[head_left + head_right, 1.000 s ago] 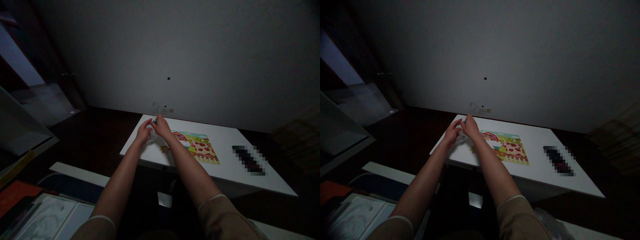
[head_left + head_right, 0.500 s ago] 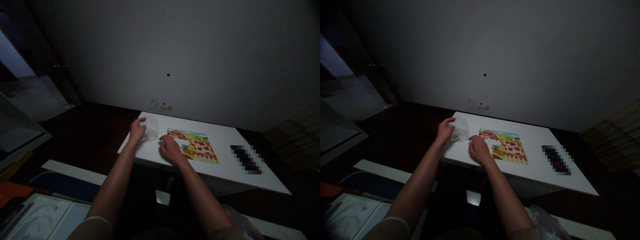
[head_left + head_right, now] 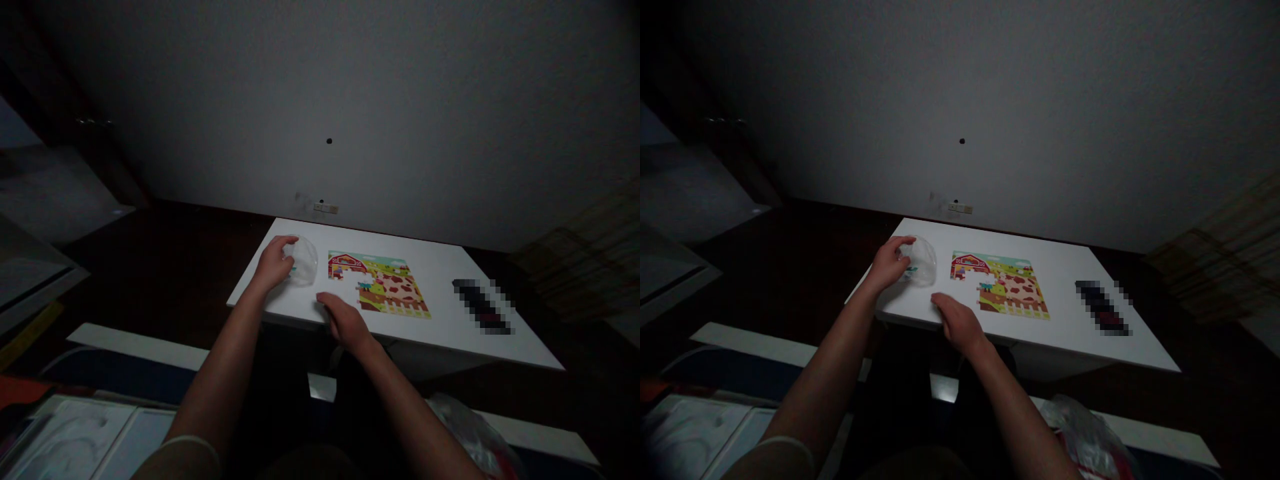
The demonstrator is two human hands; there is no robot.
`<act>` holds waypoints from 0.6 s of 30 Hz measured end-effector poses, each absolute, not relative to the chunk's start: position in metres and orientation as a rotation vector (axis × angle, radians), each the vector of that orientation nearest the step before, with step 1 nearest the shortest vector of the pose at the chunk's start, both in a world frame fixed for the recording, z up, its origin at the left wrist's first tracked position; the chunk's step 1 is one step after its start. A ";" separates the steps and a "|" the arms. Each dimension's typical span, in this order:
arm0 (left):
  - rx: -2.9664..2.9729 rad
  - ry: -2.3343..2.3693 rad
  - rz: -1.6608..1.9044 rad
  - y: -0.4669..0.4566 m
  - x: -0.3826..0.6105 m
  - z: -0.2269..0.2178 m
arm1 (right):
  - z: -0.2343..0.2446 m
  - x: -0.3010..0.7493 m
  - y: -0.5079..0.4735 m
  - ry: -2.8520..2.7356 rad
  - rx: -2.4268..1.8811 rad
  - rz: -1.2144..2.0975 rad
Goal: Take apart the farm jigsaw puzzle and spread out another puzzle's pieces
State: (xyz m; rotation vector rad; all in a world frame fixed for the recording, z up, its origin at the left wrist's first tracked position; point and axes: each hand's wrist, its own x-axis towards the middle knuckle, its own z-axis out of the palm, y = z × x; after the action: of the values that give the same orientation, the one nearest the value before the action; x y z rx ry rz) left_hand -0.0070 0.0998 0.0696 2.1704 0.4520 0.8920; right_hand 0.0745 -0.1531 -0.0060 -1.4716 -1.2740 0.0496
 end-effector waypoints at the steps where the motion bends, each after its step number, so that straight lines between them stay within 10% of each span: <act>1: 2.170 0.439 0.870 0.100 -0.007 0.069 | 0.000 0.077 -0.148 -1.281 -1.451 -0.156; 5: 2.109 0.442 0.810 0.099 -0.009 0.072 | 0.031 0.085 -0.106 -1.221 -1.357 -0.647; 18: 2.265 0.487 0.951 0.087 -0.006 0.074 | -0.004 0.103 -0.149 -1.240 -2.002 -0.587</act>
State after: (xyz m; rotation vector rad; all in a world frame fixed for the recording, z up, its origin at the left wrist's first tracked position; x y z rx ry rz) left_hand -0.0064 0.0870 0.0741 2.2654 0.4868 0.9507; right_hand 0.1026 -0.1492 -0.0035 -2.0016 -1.2404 -0.5875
